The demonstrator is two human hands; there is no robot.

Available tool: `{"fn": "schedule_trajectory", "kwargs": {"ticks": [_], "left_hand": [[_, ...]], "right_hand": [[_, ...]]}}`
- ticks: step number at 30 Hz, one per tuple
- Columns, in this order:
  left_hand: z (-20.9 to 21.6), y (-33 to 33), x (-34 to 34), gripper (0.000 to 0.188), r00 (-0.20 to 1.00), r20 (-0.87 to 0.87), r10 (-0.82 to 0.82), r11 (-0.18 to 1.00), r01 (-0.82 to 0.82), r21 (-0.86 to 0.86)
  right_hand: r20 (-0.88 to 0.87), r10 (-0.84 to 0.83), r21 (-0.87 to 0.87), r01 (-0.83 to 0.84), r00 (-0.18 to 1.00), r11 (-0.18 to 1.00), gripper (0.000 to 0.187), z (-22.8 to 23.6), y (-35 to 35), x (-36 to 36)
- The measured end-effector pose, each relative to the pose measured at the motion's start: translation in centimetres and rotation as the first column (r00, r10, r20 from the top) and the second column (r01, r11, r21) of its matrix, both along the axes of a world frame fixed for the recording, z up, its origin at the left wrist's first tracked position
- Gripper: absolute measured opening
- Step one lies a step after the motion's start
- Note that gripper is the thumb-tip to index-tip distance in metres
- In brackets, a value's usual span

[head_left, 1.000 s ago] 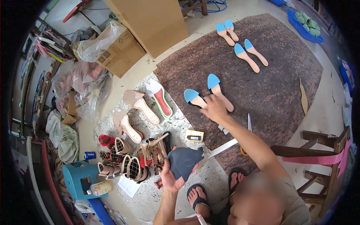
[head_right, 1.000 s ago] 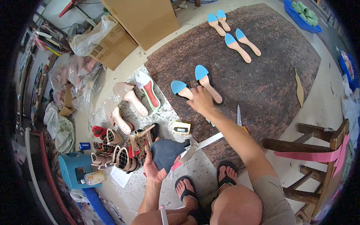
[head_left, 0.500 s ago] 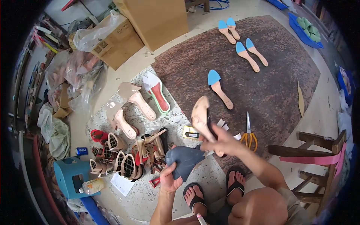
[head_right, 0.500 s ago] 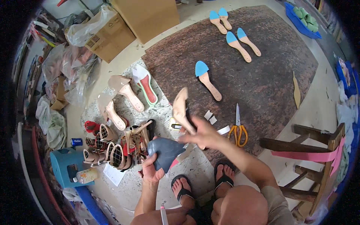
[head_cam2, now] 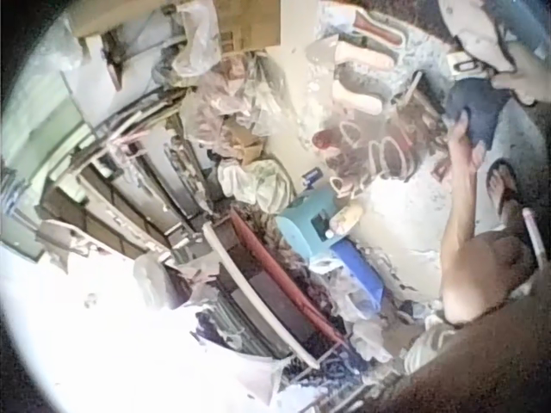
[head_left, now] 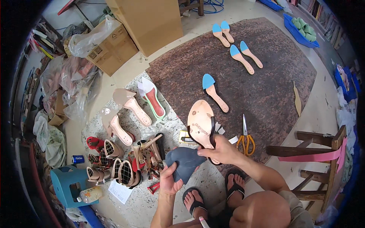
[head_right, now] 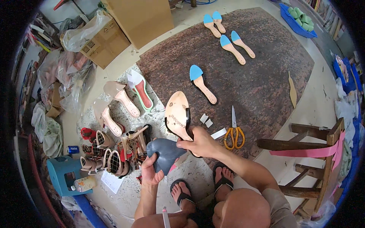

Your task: The person assembles slipper sandals by attaching black straps to light blue and beige soles. They use scissors to trim the straps and a hammer to secure them, working on one slipper at a time. The person also wipes the soles with a cloth during the process.

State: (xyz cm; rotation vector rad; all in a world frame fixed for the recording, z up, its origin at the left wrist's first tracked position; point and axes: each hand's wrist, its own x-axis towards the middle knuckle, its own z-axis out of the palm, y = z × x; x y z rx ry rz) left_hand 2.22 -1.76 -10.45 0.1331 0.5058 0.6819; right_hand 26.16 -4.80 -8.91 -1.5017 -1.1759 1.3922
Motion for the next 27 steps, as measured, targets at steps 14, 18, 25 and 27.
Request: {"fn": "schedule_trajectory", "kwargs": {"ticks": [14,18,25,27], "left_hand": [[-0.1,1.0,-0.8,0.068,0.998,0.042,0.048,0.996,-0.052,0.077],[-0.6,0.7,-0.4,0.061,0.993,0.105,0.048,0.999,-0.049,0.004],[-0.1,0.4,0.0,0.063,0.999,0.041,-0.021,1.000,0.021,0.015],[-0.2,0.4,-0.2,0.064,0.998,0.048,-0.042,0.999,0.042,0.007]], "right_hand": [[-0.475,-0.172,0.011,0.202,0.863,0.979,0.038,2.0,-4.5,1.9],[-0.423,-0.081,-0.082,0.051,0.903,0.995,0.033,2.0,-6.6,-0.6],[-0.464,0.102,-0.092,-0.162,0.880,0.982,0.027,0.0,-7.5,-3.2],[-0.526,0.086,-0.082,-0.151,0.846,0.985,0.026,0.0,-7.3,-3.9]]}}
